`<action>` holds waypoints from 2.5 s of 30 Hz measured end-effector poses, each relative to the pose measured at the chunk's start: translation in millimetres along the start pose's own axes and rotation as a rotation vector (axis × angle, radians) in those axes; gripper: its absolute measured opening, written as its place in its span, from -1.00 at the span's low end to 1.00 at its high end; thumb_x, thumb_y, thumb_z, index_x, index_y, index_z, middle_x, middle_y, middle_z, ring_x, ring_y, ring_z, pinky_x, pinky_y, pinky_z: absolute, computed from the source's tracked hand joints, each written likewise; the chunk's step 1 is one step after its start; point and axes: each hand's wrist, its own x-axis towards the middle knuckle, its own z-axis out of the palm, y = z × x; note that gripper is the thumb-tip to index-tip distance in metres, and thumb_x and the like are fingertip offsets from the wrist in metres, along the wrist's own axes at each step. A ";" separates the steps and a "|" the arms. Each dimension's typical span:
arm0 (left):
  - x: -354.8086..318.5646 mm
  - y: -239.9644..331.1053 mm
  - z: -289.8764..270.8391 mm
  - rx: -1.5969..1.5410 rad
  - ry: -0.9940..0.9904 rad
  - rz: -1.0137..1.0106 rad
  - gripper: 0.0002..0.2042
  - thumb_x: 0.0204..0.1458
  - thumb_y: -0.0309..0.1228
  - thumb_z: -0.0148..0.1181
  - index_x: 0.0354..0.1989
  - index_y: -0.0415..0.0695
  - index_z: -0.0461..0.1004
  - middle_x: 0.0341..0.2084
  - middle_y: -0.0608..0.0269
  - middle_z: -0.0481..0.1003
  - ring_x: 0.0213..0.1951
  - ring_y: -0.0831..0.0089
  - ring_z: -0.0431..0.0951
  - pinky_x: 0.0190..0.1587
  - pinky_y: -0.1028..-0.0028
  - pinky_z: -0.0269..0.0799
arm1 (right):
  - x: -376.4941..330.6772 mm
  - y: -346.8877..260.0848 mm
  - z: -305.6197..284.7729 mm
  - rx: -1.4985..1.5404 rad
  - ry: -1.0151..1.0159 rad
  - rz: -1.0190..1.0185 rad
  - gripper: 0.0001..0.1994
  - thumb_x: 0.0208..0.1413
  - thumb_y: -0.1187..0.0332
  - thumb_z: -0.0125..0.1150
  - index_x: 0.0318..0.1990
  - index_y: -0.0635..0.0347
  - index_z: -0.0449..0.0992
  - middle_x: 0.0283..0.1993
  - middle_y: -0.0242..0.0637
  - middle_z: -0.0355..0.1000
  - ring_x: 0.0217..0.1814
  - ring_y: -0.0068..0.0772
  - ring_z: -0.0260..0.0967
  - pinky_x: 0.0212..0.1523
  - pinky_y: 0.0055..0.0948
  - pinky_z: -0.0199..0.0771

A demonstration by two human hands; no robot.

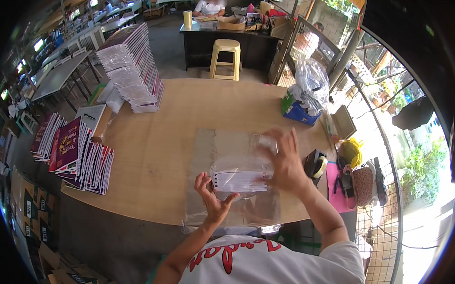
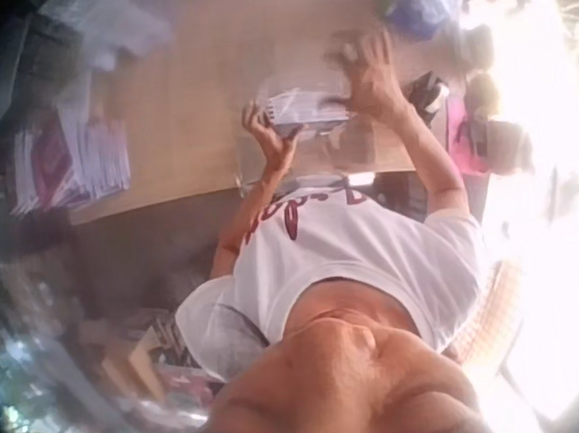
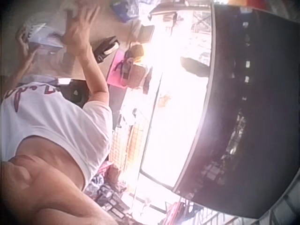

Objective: The person stacks multiple notebooks on a table and wraps them in clear plastic film, securing the film with adhesive tape from a dispenser.

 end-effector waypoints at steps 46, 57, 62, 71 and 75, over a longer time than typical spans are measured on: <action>143.5 23.9 -22.3 0.594 -1.607 0.755 0.00 -0.32 0.40 0.25 0.42 0.46 0.08 0.43 0.18 0.07 0.46 0.07 -0.06 0.42 -0.15 -0.19 | 12.4 51.1 57.6 0.381 -0.438 -0.385 -0.89 -0.11 0.40 0.38 -0.41 0.05 0.54 -0.25 -0.37 0.38 -0.22 -0.26 0.45 -0.31 -0.19 0.45; 143.9 25.6 -19.0 0.602 -1.684 0.704 -0.02 -0.38 0.36 0.32 0.38 0.54 0.16 0.42 0.16 0.04 0.45 -0.04 -0.11 0.38 -0.22 -0.11 | 8.0 46.3 109.0 0.332 -0.165 -0.477 -0.76 -0.22 0.45 0.39 -0.32 -0.15 0.65 0.28 -0.26 0.24 0.34 -0.11 0.19 0.16 -0.03 0.37; 48.4 50.8 -27.5 0.901 -1.168 0.438 -0.06 -0.21 0.20 0.34 0.43 0.31 0.12 0.45 0.09 -0.01 0.46 0.01 -0.12 0.29 -0.42 -0.18 | -21.1 51.9 124.0 0.563 -0.065 0.171 0.17 -0.23 0.32 0.50 0.51 -0.08 -0.24 0.56 0.02 -0.29 0.53 0.28 -0.17 0.37 0.02 0.23; 11.4 7.0 -105.8 0.637 -1.011 0.448 -0.31 0.02 0.22 0.12 0.26 0.08 0.37 0.28 0.13 0.23 0.37 0.18 0.10 0.33 -0.22 -0.23 | -13.4 55.4 125.8 0.525 -0.197 0.231 0.42 -0.36 0.10 0.61 0.50 0.00 -0.53 0.48 0.25 -0.11 0.43 0.33 0.03 0.37 -0.02 0.22; 98.6 31.7 -46.3 0.556 -0.865 0.466 -0.31 0.03 0.48 -0.24 0.15 0.38 0.48 0.27 0.25 0.25 0.35 0.20 0.13 0.31 -0.28 -0.36 | -8.3 59.0 138.2 0.587 -0.227 0.291 0.45 -0.39 0.06 0.63 0.50 0.01 -0.52 0.43 0.32 -0.03 0.41 0.32 0.08 0.36 -0.04 0.23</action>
